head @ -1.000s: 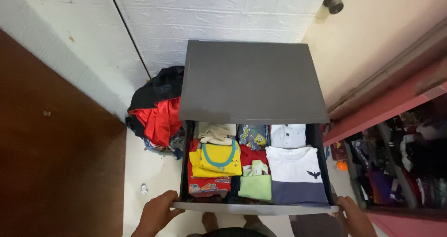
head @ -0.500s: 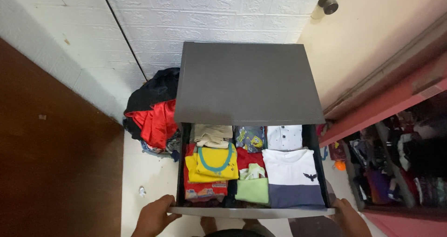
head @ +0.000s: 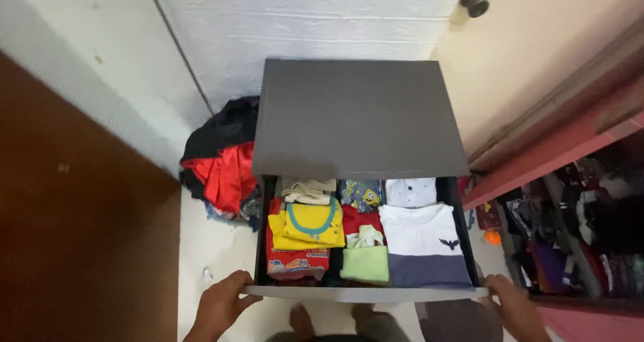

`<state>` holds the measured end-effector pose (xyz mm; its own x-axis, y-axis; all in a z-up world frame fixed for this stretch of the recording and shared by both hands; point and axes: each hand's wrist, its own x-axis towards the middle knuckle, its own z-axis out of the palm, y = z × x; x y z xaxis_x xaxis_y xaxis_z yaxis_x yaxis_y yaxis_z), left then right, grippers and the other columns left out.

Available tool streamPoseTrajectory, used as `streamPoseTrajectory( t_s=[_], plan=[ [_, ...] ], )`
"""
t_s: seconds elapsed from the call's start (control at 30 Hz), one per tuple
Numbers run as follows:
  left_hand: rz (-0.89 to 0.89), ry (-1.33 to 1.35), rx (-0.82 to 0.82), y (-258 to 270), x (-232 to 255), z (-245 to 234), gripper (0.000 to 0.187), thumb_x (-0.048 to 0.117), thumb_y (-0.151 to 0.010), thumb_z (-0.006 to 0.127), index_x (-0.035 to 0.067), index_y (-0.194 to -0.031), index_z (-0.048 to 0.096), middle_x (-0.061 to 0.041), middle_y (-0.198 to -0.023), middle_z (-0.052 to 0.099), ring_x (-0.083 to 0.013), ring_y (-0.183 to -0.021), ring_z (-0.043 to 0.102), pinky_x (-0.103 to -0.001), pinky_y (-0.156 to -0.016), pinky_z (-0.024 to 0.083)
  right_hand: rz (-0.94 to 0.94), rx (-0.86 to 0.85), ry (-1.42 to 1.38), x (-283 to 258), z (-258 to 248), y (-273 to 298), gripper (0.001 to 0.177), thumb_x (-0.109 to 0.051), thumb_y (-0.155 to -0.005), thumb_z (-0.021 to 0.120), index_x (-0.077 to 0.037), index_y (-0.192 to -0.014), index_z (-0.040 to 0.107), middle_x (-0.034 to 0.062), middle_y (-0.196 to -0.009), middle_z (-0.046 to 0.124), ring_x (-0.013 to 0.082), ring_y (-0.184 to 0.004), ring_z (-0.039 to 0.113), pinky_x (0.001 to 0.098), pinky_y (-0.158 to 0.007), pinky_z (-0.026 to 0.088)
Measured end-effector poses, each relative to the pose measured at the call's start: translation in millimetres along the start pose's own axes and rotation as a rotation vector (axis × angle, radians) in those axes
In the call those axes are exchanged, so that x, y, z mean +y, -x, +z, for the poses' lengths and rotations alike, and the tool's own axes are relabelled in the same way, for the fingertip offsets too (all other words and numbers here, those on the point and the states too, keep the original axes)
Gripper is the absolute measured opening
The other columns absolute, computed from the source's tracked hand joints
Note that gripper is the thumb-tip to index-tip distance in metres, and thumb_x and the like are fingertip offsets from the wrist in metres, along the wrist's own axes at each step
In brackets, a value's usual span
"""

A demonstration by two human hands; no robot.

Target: Organize and sort folded clothes into a plastic drawer unit.

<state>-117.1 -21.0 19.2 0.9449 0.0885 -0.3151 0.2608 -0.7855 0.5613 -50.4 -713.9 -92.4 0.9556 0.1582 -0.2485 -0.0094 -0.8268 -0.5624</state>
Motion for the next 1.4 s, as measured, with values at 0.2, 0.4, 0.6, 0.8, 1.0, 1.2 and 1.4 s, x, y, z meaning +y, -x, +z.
streamPoseTrajectory(
  t_s=[0.2, 0.4, 0.6, 0.8, 1.0, 1.2, 1.4],
  plan=[
    [0.029, -0.222, 0.062, -59, 2, -9, 0.036, 0.043, -0.077, 0.084, 0.019, -0.101, 0.070, -0.002, -0.094, 0.075, -0.0299, -0.091, 0.071, -0.043, -0.076, 0.056, 0.117, 0.151, 0.176, -49, -10, -33, 0.043, -0.028, -0.081, 0.082, -0.007, -0.111, 0.059, 0.0135, -0.100, 0.067, 0.0301, -0.098, 0.066, 0.0398, -0.086, 0.056],
    [-0.109, -0.164, 0.267, -126, 19, -4, 0.062, 0.045, -0.074, 0.086, 0.019, -0.123, 0.060, -0.005, -0.107, 0.073, -0.0267, -0.089, 0.074, -0.043, -0.080, 0.058, 0.132, 0.160, 0.186, -124, -71, -115, 0.047, -0.029, -0.085, 0.080, -0.011, -0.124, 0.060, 0.0123, -0.121, 0.068, 0.0324, -0.115, 0.066, 0.0434, -0.094, 0.053],
    [-0.075, -0.405, 0.558, -168, 89, -27, 0.113, 0.030, -0.062, 0.092, 0.024, -0.157, 0.031, -0.018, -0.155, 0.038, -0.0396, -0.134, 0.048, -0.049, -0.094, 0.054, -0.348, 0.491, 0.300, -119, -97, -193, 0.113, -0.029, -0.056, 0.089, -0.001, -0.149, 0.032, 0.0253, -0.152, 0.039, 0.0427, -0.139, 0.039, 0.0498, -0.112, 0.037],
    [0.060, -0.757, 0.445, -219, 92, -27, 0.083, 0.025, -0.080, 0.079, 0.029, -0.151, 0.039, -0.004, -0.161, 0.036, -0.0289, -0.145, 0.038, -0.049, -0.105, 0.044, -0.361, 0.224, 0.627, -128, -117, -248, 0.111, -0.036, -0.069, 0.084, -0.020, -0.161, 0.024, 0.0105, -0.164, 0.025, 0.0337, -0.150, 0.027, 0.0538, -0.119, 0.027],
    [0.006, -0.756, 0.373, -236, 92, -31, 0.071, 0.028, -0.084, 0.071, 0.026, -0.149, 0.044, -0.002, -0.156, 0.044, -0.0217, -0.144, 0.038, -0.049, -0.110, 0.039, -0.312, 0.241, 0.600, -115, -106, -258, 0.095, -0.039, -0.076, 0.079, -0.020, -0.156, 0.031, 0.0075, -0.165, 0.029, 0.0305, -0.150, 0.031, 0.0528, -0.121, 0.028],
    [0.020, -0.666, 0.553, -243, 73, 0, 0.057, 0.016, -0.096, 0.066, 0.019, -0.150, 0.049, -0.007, -0.159, 0.045, -0.0261, -0.147, 0.043, -0.048, -0.099, 0.049, -0.292, 0.237, 0.575, -121, -103, -251, 0.097, -0.035, -0.079, 0.077, -0.016, -0.161, 0.028, 0.0098, -0.170, 0.027, 0.0316, -0.148, 0.035, 0.0489, -0.120, 0.035],
    [-0.078, -0.747, 0.424, -246, 87, -3, 0.069, 0.012, -0.090, 0.068, 0.018, -0.153, 0.042, -0.010, -0.162, 0.038, -0.0272, -0.145, 0.040, -0.049, -0.103, 0.048, -0.159, 0.225, 0.697, -139, -86, -242, 0.101, -0.041, -0.082, 0.077, -0.013, -0.161, 0.020, 0.0124, -0.168, 0.020, 0.0364, -0.152, 0.026, 0.0541, -0.118, 0.031]
  ],
)
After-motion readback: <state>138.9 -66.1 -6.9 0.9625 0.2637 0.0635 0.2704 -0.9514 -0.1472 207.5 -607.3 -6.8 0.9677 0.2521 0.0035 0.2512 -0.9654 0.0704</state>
